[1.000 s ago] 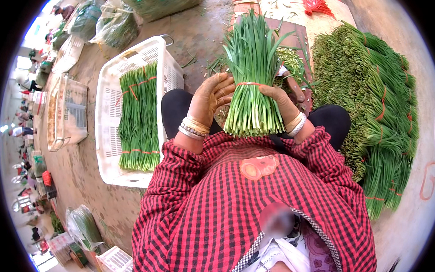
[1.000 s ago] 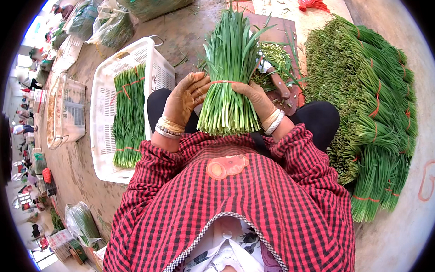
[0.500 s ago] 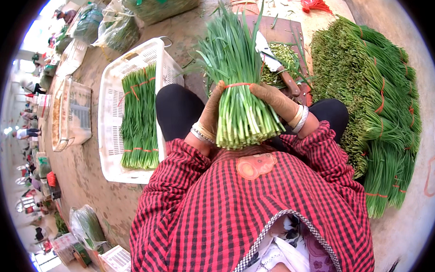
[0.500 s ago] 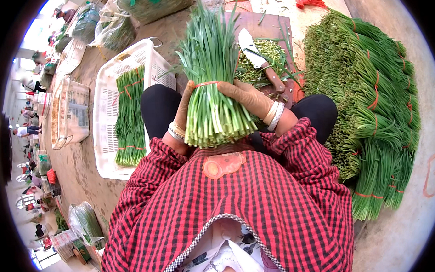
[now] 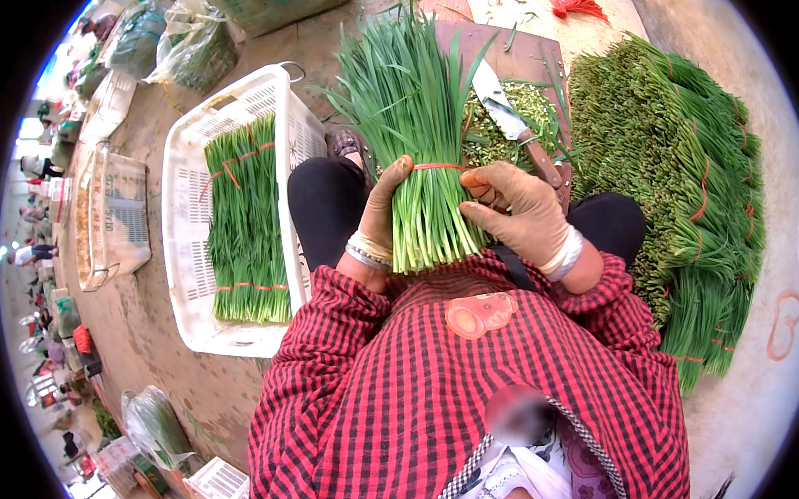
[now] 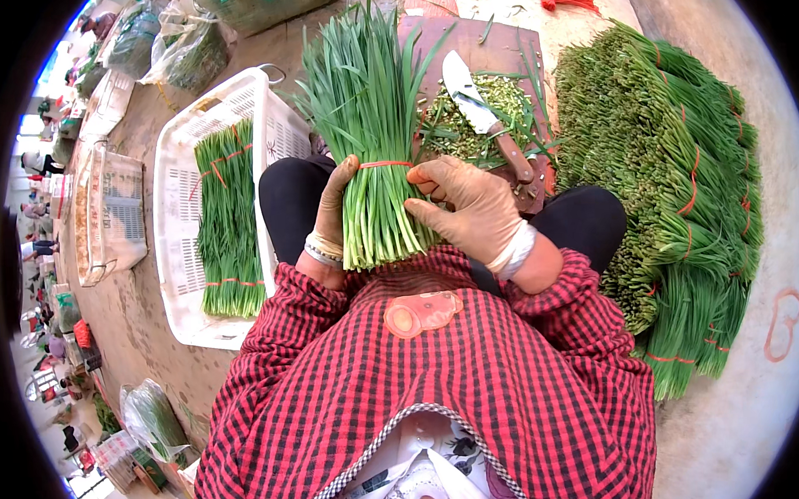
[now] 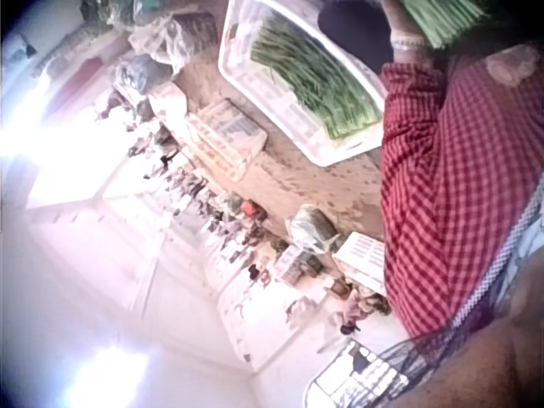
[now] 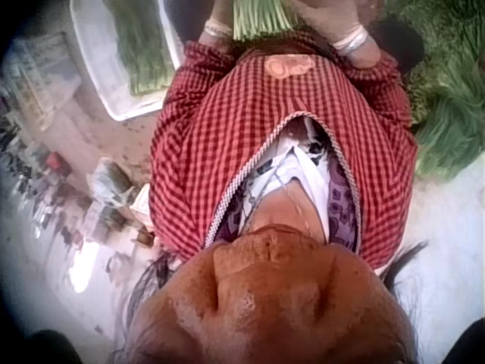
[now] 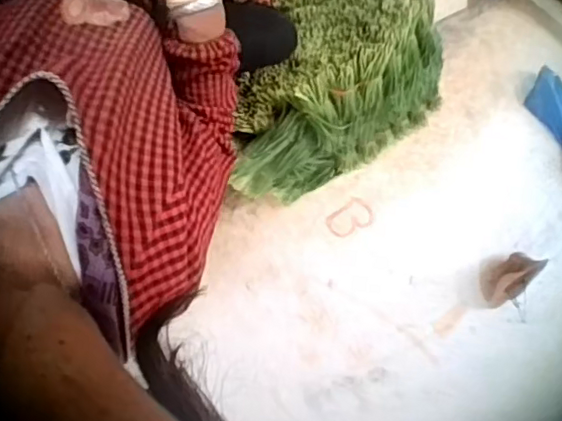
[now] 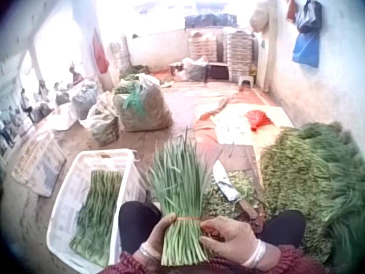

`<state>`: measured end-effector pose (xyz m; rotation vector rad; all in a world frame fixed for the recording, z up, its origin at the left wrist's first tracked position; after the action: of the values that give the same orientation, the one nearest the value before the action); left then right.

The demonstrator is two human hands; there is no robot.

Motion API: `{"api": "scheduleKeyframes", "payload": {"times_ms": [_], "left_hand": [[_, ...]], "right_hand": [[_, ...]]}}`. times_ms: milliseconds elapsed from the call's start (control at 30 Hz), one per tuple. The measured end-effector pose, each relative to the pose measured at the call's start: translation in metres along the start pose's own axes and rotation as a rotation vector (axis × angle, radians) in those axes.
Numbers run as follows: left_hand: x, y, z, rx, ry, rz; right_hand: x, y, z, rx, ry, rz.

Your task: The person trims the root ends of green onion bundles using a knife on a wooden board and places the finished bundles into a plastic crate.

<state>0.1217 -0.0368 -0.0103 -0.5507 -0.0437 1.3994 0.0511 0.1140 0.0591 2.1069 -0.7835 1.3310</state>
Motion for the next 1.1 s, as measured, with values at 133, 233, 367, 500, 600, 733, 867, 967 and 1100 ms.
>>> {"api": "scheduleKeyframes", "payload": {"times_ms": [133, 233, 367, 500, 600, 733, 867, 967, 1100], "left_hand": [[-0.007, -0.007, 0.003, -0.074, 0.016, 0.086], [-0.014, -0.012, -0.004, -0.065, 0.034, 0.13], [-0.023, -0.016, -0.001, -0.082, 0.116, 0.234], [-0.025, -0.008, -0.022, -0.121, 0.114, 0.194], [-0.025, -0.014, -0.003, -0.109, -0.08, 0.065], [-0.048, -0.011, -0.021, -0.141, -0.109, 0.217], [-0.063, -0.008, -0.04, -0.241, 0.081, 0.364], [-0.061, -0.011, -0.036, -0.296, 0.224, 0.453], [-0.044, -0.008, -0.025, -0.216, 0.223, 0.362]], "right_hand": [[0.004, 0.012, 0.011, 0.003, -0.262, -0.098], [-0.008, 0.02, 0.023, 0.109, -0.082, 0.121], [-0.022, 0.027, 0.037, 0.168, 0.223, 0.404], [-0.023, 0.025, 0.037, 0.337, 0.309, 0.572], [-0.003, 0.005, 0.039, 0.619, 0.499, 0.576], [0.018, -0.028, 0.025, 0.946, 0.501, 0.534], [-0.038, -0.018, -0.015, 0.588, -0.179, 0.482], [-0.018, 0.016, -0.013, 0.247, 0.029, 0.377], [0.026, 0.049, 0.029, 0.171, 0.086, 0.036]]}}
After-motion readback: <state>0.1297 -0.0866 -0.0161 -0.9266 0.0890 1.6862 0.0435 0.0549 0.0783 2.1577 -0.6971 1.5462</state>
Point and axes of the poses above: each hand's wrist, its own y-axis towards the middle knuckle, its own z-axis out of the palm, x = y × z, the point moved 6 cm from there along y, towards the middle knuckle, and after that the axes turned 4 degrees about -y, right-handed, at the moved point
